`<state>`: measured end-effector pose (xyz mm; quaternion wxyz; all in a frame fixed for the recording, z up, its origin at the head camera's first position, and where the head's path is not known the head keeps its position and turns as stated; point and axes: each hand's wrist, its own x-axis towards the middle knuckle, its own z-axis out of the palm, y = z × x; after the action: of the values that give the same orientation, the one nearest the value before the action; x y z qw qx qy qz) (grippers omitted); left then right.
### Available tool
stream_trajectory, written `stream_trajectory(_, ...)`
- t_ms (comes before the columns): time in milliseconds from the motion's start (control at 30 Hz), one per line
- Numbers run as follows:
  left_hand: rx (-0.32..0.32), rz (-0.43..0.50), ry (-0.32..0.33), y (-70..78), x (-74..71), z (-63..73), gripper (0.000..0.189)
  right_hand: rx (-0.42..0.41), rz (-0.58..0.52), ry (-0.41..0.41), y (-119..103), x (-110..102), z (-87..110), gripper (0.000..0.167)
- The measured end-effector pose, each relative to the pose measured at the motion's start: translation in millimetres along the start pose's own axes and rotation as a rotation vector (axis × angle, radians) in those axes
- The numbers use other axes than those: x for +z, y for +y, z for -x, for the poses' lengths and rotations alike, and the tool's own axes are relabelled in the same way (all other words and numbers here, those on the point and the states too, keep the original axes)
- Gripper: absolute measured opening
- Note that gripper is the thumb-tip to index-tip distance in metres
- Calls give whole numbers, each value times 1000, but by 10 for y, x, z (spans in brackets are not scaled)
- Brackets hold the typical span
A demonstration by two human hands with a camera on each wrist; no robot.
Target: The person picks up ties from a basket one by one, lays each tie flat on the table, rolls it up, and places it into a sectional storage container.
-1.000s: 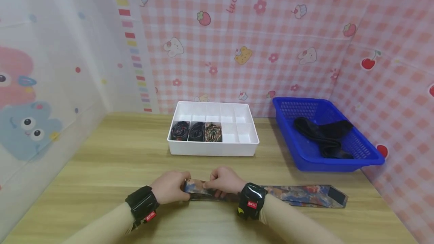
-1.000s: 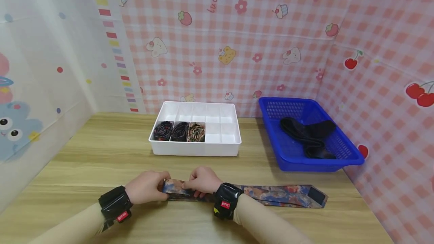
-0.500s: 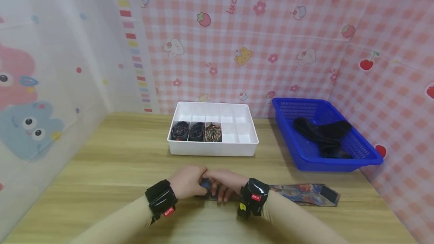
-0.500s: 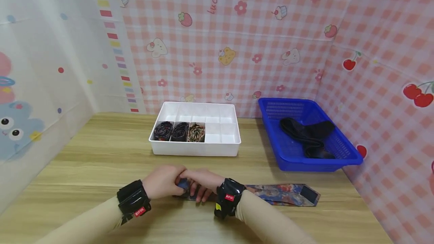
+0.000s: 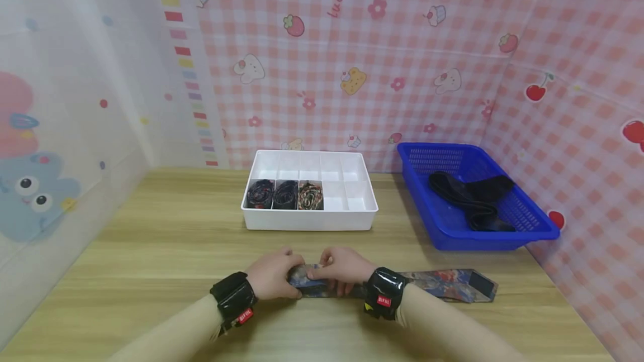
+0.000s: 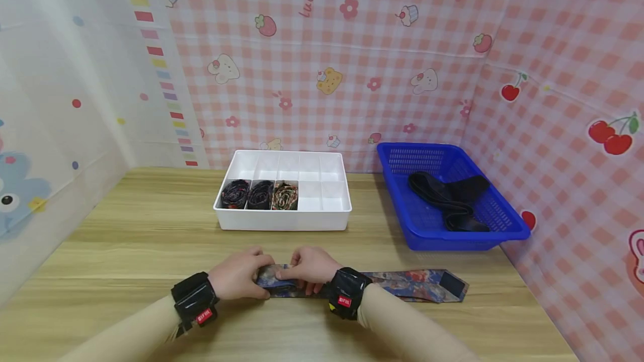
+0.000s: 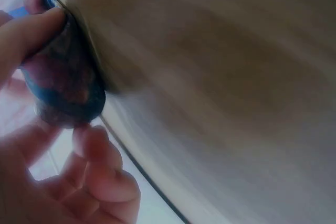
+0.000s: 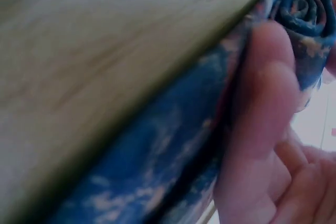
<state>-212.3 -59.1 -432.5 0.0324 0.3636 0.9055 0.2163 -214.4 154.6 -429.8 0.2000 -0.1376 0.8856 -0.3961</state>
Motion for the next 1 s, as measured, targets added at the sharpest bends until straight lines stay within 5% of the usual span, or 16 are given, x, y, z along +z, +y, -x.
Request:
stream_trajectory(167, -15, -36, 21, -46, -43, 57, 40, -156, 169, 153, -42, 83, -40, 36)
stream_trajectory(300, -33, -34, 38, -21, -139, 89, 35, -230, 191, 170, -104, 140, -64, 31)
stream_trajectory(433, -45, -17, 48, 61, -262, 67, 38, -154, 17, 67, -158, 156, -49, 28)
stream_trajectory(600, 36, -30, 21, 222, -304, -45, 44, -11, -181, -17, -139, 138, -3, 50)
stream_trajectory(733, 89, -27, -14, 274, -246, -106, 44, 24, -201, -47, -85, 125, 11, 52)
stream_trajectory(1000, 94, -43, -78, 185, -231, -112, 42, 51, -155, -68, -36, 87, -10, 38)
